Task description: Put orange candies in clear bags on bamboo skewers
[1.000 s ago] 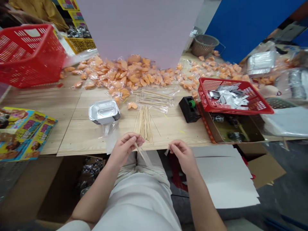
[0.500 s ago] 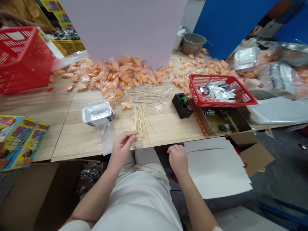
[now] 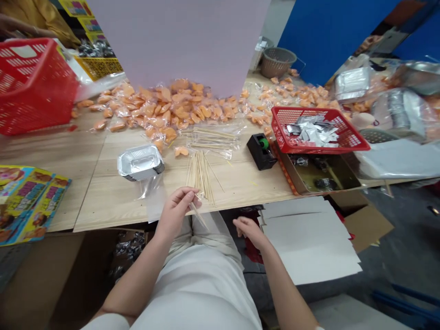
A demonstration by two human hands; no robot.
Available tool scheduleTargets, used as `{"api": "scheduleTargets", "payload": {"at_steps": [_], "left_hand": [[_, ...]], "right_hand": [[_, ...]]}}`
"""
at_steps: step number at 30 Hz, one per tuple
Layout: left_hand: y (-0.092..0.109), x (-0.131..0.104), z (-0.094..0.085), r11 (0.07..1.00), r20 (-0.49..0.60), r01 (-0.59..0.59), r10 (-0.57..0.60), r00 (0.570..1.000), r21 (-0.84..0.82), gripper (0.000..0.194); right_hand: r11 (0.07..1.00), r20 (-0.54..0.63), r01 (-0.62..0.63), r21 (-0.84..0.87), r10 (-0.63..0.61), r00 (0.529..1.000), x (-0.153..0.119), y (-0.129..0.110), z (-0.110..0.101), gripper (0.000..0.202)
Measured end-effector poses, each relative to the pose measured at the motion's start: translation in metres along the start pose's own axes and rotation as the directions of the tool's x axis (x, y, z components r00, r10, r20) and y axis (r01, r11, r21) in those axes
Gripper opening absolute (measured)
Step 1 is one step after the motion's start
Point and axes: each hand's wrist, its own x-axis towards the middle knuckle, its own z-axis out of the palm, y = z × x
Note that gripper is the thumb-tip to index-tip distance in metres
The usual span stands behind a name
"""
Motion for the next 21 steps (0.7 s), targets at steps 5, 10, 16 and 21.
{"api": "scheduleTargets", "payload": {"at_steps": [5, 10, 16, 21], "left_hand": [[0.003, 0.002, 0.006, 0.994, 0.075, -0.006, -0.002, 0.997, 0.112, 0.025], [0.001, 0.000, 0.016, 0.984, 0.131, -0.036, 0.012, 0.991, 0.177, 0.021], [0.001, -0.003, 0.007, 0.991, 0.167, -0.063, 0.042, 0.985, 0.122, 0.028], [-0.006, -0.003, -0.013, 0.998, 0.313, 0.060, -0.052, 0.948, -0.016, 0.046]], "right_hand": [[0.979, -0.119, -0.092, -0.182, 0.071, 0.990, -0.014, 0.020, 0.019, 0.018], [0.931, -0.473, 0.349, 0.104, -0.263, 0.841, -0.014, -0.053, -0.012, 0.031], [0.738, -0.433, 0.489, 0.464, -0.293, 0.853, 0.005, -0.125, -0.022, 0.017], [0.652, -0.384, 0.432, 0.623, -0.227, 0.895, 0.012, -0.130, -0.020, 0.019]]}}
